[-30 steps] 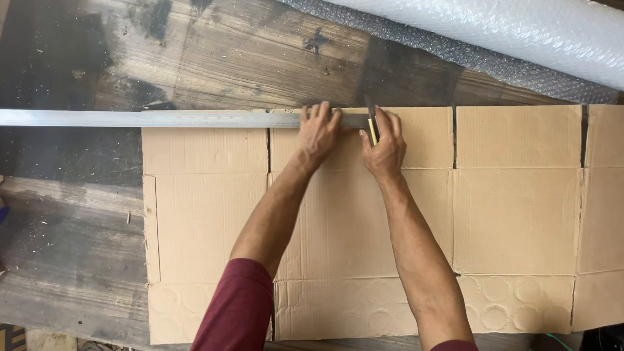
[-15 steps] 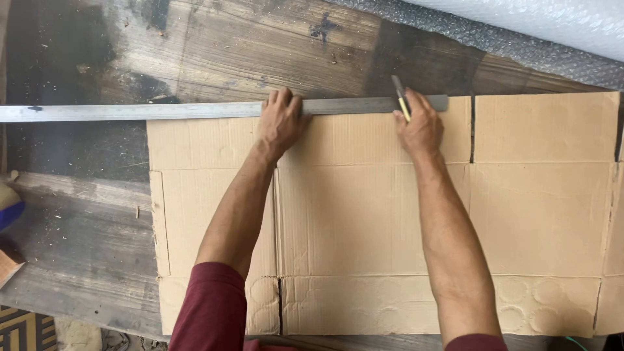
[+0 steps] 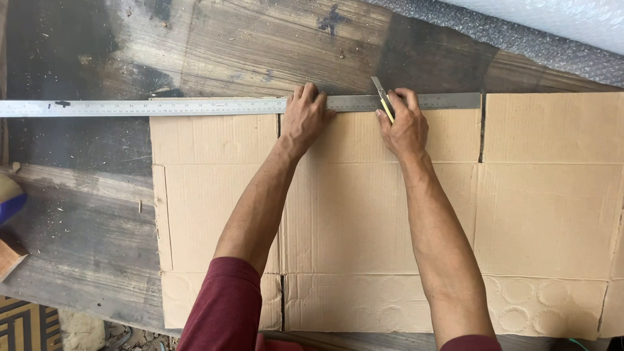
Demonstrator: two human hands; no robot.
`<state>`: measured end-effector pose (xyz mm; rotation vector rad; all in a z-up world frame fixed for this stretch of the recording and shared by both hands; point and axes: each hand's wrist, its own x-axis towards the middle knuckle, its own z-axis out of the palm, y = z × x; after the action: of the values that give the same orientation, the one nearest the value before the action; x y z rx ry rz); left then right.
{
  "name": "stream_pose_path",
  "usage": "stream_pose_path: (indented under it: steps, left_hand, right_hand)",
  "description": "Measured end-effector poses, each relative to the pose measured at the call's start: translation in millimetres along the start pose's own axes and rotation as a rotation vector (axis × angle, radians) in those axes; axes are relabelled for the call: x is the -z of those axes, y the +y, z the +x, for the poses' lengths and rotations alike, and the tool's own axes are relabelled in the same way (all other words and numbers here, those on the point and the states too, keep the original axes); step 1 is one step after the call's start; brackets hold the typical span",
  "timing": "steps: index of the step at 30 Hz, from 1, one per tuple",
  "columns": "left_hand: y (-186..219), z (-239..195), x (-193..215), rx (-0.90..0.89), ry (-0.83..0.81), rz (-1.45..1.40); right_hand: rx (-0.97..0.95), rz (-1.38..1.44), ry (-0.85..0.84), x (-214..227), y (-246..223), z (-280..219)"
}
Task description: The person uses a utility knife and a metal ruler to cut or score lines into a large sheet of cardboard on a wooden table. They align the ruler, hold it down with one hand, and run the knife along its edge across various sections of the cardboard.
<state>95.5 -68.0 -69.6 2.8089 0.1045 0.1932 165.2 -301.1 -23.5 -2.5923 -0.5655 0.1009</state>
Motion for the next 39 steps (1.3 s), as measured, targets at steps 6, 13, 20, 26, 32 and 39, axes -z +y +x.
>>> stream_pose_path:
  steps: [6, 13, 20, 26, 32, 39]
  left_hand:
    - [-17, -2, -1, -0.123, 0.094, 0.011]
    - [-55, -10, 3, -0.195, 0.122, 0.138]
    - [-60, -3, 26, -0.284, 0.180, 0.136]
    - [-64, 3, 63, -0.267, -0.067, 0.160]
    - [-84, -7, 84, -0.283, -0.098, 0.192]
    - [-132, -30, 43, -0.289, 0.097, 0.203]
  right_hand:
    - [0.010, 0.064, 0.067, -2, 1, -5]
    - [0.001, 0.091, 0.097, -6, 2, -3]
    - [0.057, 0.165, 0.123, -1, 3, -4]
    - [0.186, 0.219, 0.094, 14, 7, 0]
    - [0.116, 0.171, 0.092, 13, 4, 2]
    - [0.013, 0.144, 0.025, 0, 14, -4]
